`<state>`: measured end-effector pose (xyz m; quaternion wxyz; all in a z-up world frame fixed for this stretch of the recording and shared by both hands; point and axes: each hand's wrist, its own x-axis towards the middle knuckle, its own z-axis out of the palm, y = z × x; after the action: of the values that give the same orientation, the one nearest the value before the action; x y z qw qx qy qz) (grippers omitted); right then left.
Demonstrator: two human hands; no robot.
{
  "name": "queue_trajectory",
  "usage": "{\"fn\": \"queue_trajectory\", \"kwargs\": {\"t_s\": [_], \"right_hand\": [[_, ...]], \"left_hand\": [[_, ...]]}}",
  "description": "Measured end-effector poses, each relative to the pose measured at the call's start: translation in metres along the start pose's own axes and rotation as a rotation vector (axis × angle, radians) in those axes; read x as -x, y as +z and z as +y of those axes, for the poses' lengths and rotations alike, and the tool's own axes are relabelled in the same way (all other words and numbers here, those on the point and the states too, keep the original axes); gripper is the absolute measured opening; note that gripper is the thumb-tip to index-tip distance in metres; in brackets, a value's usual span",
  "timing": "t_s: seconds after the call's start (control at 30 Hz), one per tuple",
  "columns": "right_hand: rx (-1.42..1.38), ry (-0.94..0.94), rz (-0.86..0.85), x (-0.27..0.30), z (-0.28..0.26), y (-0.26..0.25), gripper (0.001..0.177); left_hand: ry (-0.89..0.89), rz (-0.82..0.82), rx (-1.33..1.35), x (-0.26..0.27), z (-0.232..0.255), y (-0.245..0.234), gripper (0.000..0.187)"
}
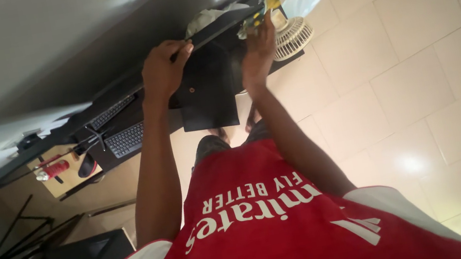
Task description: Cleaning a computer monitor and the surrounding desk area using a cloth and cleaning solution.
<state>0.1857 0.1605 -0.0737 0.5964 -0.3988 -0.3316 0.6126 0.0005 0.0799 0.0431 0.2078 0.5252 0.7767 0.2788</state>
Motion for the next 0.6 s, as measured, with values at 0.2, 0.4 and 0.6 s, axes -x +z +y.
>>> {"fn": "queue_trajectory", "kwargs": {"t_s": [0.2, 0.4, 0.6], "right_hand": [[0.289, 0.034, -0.119, 0.051, -0.022, 0.043, 0.065], [0.325, 0.031, 0.085, 0.021, 0.019, 0.034, 0.068], [0.275, -0.038, 0.245, 0.044, 0.004, 0.074, 0.065]], "left_hand": [[0.039, -0.06, 0.048, -0.004, -0.002, -0.004, 0.029], [0.296, -0.09, -0.113, -0.012, -0.03, 0.011, 0.023], [0.373, -0.04, -0.031, -0.008, -0.007, 0.006, 0.026]]}}
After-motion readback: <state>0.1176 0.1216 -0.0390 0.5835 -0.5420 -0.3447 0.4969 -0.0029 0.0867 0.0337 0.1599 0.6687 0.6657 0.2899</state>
